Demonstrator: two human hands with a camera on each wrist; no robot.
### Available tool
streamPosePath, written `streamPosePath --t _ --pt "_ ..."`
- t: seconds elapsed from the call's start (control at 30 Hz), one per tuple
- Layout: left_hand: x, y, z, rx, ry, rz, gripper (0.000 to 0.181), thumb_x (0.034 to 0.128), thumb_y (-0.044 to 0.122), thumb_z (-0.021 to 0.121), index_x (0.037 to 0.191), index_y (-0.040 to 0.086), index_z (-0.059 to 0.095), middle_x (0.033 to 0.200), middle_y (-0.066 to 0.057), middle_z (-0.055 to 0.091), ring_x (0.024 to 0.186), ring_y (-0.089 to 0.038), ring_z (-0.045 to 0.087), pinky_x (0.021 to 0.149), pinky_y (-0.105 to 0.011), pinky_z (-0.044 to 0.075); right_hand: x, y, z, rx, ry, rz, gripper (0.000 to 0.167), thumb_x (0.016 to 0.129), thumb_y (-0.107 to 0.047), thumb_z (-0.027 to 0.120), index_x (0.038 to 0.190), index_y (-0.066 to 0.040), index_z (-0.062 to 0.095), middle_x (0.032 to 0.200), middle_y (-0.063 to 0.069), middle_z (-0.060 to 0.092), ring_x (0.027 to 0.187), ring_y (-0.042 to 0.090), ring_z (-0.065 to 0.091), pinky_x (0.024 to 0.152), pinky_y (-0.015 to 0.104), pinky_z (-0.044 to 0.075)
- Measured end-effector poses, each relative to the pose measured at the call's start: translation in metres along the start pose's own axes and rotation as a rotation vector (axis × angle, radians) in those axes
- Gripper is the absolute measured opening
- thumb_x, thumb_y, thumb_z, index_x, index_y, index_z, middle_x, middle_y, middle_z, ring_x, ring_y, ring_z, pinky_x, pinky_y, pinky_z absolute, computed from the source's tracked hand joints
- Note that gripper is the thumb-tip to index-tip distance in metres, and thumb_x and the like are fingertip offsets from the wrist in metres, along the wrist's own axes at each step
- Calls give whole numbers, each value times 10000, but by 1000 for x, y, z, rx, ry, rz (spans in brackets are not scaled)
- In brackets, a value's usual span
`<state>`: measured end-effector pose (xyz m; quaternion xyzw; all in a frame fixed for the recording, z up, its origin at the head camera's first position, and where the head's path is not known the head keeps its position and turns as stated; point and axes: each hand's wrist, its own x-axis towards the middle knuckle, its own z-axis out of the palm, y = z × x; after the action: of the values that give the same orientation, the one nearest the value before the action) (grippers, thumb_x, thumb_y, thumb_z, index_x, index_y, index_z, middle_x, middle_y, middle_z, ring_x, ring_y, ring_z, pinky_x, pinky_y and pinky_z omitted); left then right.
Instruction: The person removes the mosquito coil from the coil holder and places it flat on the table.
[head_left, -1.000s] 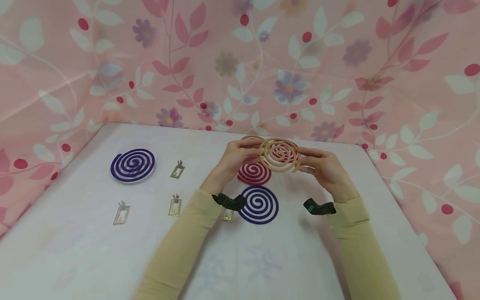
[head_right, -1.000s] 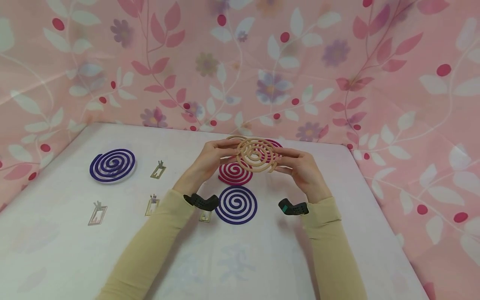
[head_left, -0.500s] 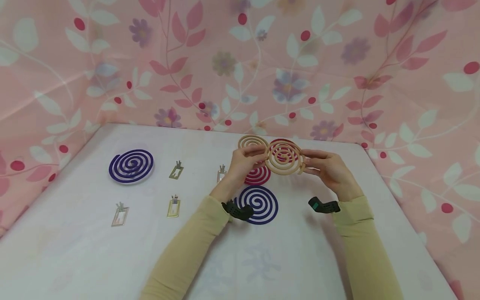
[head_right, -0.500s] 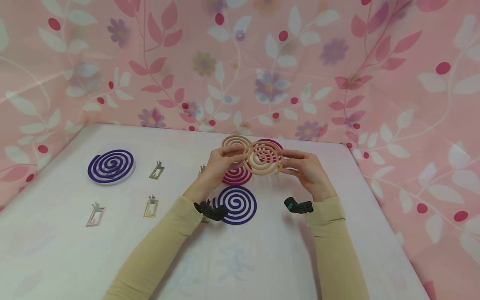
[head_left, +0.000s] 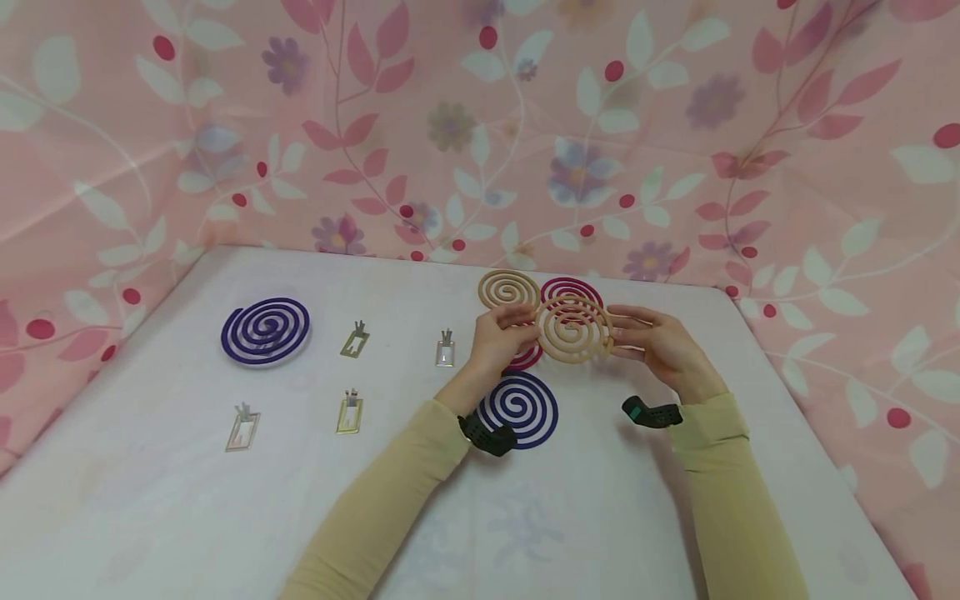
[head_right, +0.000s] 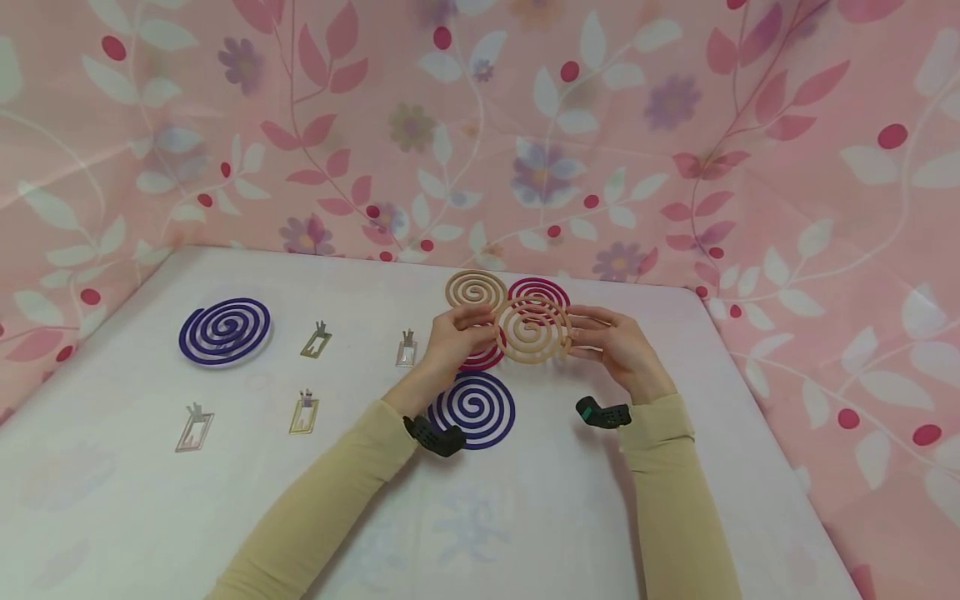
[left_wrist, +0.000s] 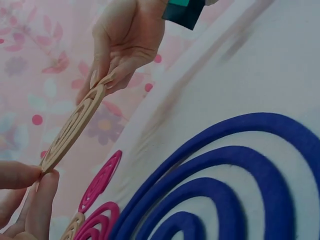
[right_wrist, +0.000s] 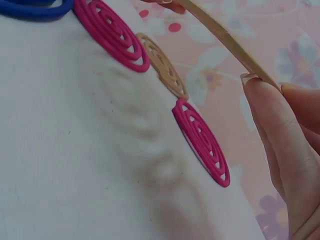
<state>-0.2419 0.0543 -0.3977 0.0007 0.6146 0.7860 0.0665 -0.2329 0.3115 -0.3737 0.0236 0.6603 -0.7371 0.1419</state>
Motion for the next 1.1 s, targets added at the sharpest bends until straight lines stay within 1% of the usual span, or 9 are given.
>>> streamPosePath --t 0.13,0.2,0.4,0.5,0.63,0.73,0.87,0.97,1.1 --pt "0 -6 3 -18 29 1 358 862 -92 687 1215 -58 636 1154 -228 693 838 -112 677 778 -302 617 3 3 -2 -8 15 23 583 952 31 614 1483 53 374 1082 -54 725 927 109 719 790 291 611" --pt "0 -7 3 -11 43 3 356 862 -85 690 1213 -76 629 1143 -228 697 841 -102 668 781 -297 616 4 5 -3 -5 19 31 596 949 28 621 1486 61 363 1076 -49 729 923 112 721 789 296 612" --pt "-1 -10 4 53 50 -13 325 871 -35 699 1187 -80 637 1108 -193 716 854 -83 661 799 -274 607 5 8 -5 6 12 35 599 949 41 615 1474 113 336 1046 -16 733 928 119 721 812 298 607" --pt "-1 -10 6 74 35 -32 289 895 -27 662 1181 -63 650 1113 -198 711 817 -86 651 855 -331 603 5 8 -7 -4 21 44 592 952 33 613 1466 131 334 1031 -14 733 926 115 719 816 289 605" --pt "-1 -11 7 62 4 -73 278 927 -33 595 1201 -56 638 1113 -212 686 797 -113 631 914 -396 585 6 12 -10 -4 34 38 530 951 46 608 1423 147 390 1015 -4 738 912 113 720 811 283 605" --pt "-1 -12 8 42 -20 -106 293 935 -36 572 1224 -59 618 1128 -215 668 825 -142 629 923 -391 581 7 15 -12 -6 55 34 463 944 67 606 1373 155 456 995 7 741 895 111 720 803 277 606" --pt "-1 -14 8 39 -46 -156 331 927 -33 574 1256 -46 601 1181 -223 659 876 -169 643 941 -383 572 5 18 -12 -38 97 47 511 930 67 628 1392 173 436 965 -1 737 869 95 717 795 257 603" --pt "-2 -14 8 70 -63 -182 359 914 -20 586 1273 -29 596 1195 -205 658 895 -168 654 939 -366 572 5 20 -12 -84 120 57 575 923 53 648 1423 172 392 935 -28 734 848 74 715 789 246 600" --pt "-3 -14 8 140 -87 -185 375 900 4 598 1274 -24 606 1173 -172 666 868 -138 655 900 -325 587 4 21 -12 -145 144 68 579 925 44 649 1434 151 395 927 -33 717 835 74 718 784 258 602"
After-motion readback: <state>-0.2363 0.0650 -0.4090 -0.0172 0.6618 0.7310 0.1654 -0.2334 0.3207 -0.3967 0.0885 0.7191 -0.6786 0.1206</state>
